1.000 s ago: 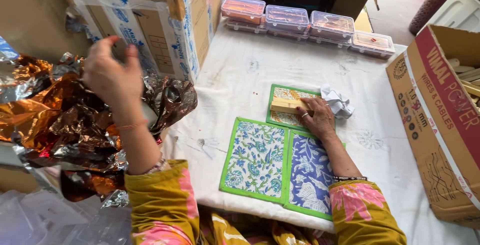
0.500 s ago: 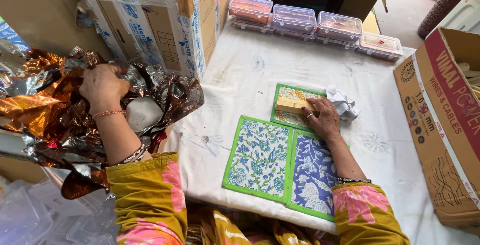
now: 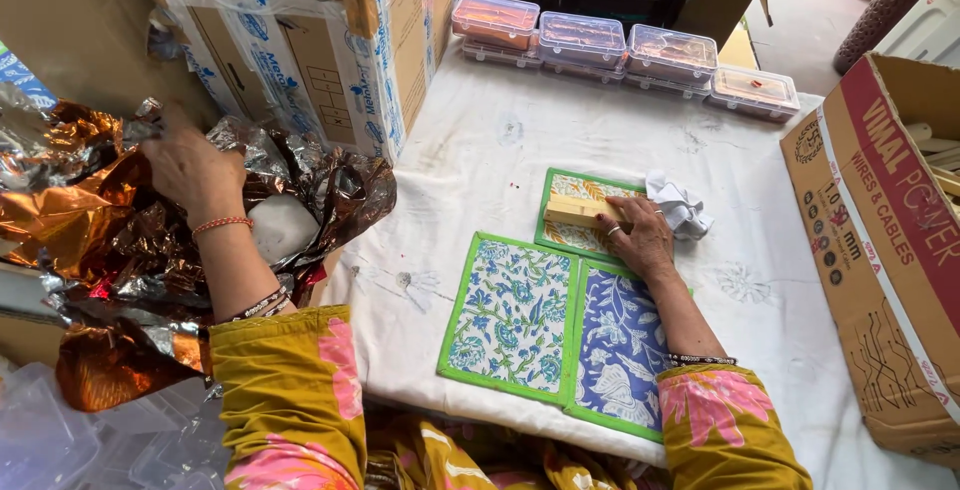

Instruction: The person wraps a small wooden block in copper-colored foil and places it into a clear plastic container. They then pick up another wooden block, wipe it with a white cloth, and wrap it in foil as well.

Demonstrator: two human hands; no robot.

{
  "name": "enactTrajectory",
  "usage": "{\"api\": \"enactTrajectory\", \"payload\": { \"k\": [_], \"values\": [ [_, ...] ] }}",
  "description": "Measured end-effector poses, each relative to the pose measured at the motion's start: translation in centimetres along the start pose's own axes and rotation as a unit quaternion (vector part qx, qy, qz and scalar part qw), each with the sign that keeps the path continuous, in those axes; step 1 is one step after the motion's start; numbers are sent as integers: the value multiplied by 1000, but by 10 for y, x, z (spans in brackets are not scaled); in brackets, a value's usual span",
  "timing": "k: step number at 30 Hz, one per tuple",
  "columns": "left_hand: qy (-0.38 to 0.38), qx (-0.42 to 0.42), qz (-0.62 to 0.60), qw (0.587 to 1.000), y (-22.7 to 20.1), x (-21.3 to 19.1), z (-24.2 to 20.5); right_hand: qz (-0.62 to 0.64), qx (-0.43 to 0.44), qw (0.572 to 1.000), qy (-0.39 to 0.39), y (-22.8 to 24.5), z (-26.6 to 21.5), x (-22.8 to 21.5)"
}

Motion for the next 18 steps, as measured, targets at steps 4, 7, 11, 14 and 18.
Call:
{"api": "enactTrajectory", "payload": {
  "k": [4, 7, 11, 14, 18],
  "values": [
    [44, -43, -26, 998, 9, 23, 7, -9, -2, 1000, -7, 0, 0, 0],
    [-28, 74, 5, 997, -22, -9, -9, 12, -8, 1000, -14, 2, -1, -4],
    [-128, 211, -39, 968, -31, -13, -16, 4, -3, 1000, -7, 4, -1, -4],
    [-126, 236, -66, 961, -45, -23, -23, 4, -6, 1000, -9, 4, -1, -5],
    [-232, 231, -40, 944, -33, -18, -14, -6, 6, 1000, 5, 3, 1, -2]
  ]
}}
Point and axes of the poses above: each hand's wrist, its own z-axis towards the middle knuckle, its own x-axis out of the palm, y = z × x, the point moved 8 cm from there along z, towards the middle knuckle, and after that the axes turned 4 degrees about -z, right-handed, at the moved point
